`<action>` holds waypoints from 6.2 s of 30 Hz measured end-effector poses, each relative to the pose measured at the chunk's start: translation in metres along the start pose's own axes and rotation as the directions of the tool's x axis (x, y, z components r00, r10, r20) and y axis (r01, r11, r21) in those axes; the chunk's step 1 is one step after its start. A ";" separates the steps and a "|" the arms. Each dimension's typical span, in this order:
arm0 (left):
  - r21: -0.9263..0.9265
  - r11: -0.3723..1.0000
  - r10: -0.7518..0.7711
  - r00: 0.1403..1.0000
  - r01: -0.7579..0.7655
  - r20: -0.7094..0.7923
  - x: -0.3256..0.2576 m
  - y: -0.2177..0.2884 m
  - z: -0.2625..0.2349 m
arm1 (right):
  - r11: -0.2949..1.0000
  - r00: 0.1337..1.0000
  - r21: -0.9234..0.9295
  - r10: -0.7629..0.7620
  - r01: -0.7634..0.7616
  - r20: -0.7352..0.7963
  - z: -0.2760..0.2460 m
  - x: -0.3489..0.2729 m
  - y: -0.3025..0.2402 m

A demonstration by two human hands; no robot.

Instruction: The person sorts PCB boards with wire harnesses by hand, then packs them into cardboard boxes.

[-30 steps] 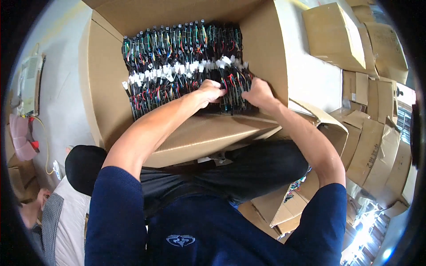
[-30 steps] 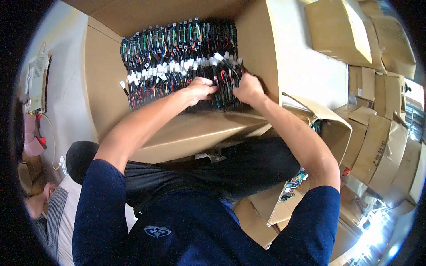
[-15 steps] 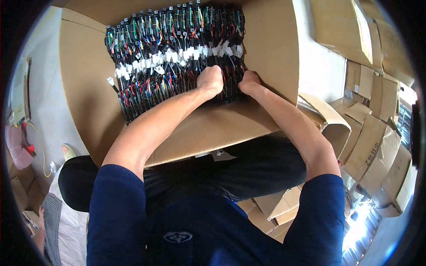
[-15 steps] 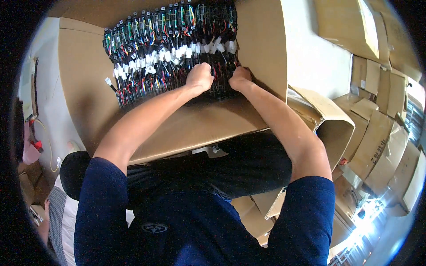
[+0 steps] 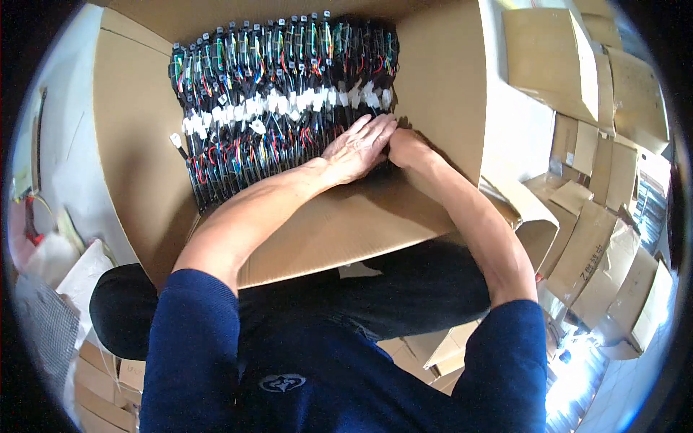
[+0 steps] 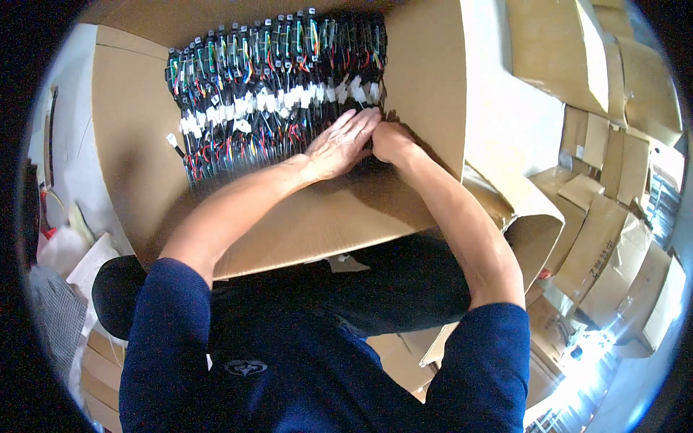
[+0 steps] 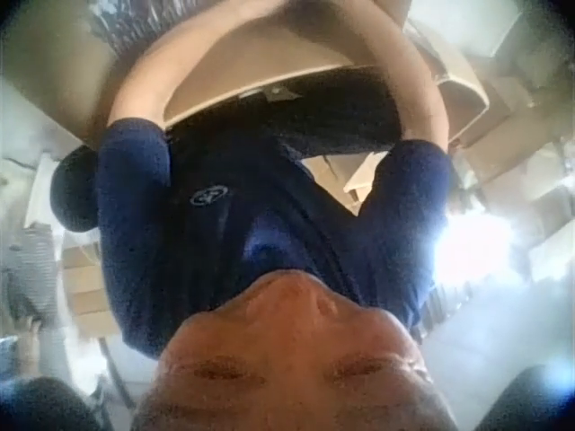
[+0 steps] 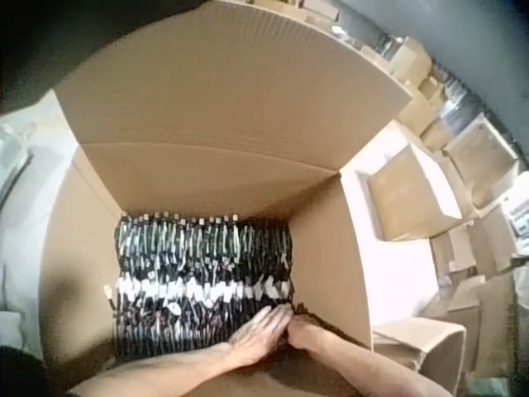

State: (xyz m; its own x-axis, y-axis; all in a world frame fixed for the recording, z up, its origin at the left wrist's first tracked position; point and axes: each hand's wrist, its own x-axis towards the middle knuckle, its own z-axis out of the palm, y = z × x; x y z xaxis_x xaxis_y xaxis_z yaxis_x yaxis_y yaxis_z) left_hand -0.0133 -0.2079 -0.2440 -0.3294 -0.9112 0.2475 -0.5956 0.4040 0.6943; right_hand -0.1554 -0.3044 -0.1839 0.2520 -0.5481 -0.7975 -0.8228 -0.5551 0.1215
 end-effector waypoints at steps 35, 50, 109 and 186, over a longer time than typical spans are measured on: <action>0.243 0.944 -0.272 0.945 0.225 0.180 -0.050 0.231 -0.111 | 0.339 0.679 0.865 0.734 -0.370 0.003 0.309 -0.351 0.164; 0.375 0.910 -0.225 0.971 0.179 0.082 -0.062 0.227 -0.108 | 0.701 0.931 0.709 0.206 0.074 -0.301 0.290 -0.373 0.146; -0.998 -0.066 -0.546 0.837 -0.004 0.033 -0.056 0.240 -0.233 | -0.011 0.504 0.527 -0.270 0.850 -0.820 -0.101 -0.412 -0.009; -0.871 -0.336 -0.487 0.858 -0.358 -0.165 -0.187 0.260 -0.215 | 0.111 0.570 0.576 0.077 0.810 -0.818 -0.006 -0.369 -0.194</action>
State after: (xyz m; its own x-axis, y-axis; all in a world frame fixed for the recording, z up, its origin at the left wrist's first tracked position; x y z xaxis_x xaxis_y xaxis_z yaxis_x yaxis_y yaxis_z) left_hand 0.0509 0.0497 0.0359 0.1280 -0.9917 -0.0145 0.9562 0.1195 0.2672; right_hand -0.0858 0.0019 0.0905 0.4966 -0.8672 0.0378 -0.1803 -0.1457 -0.9728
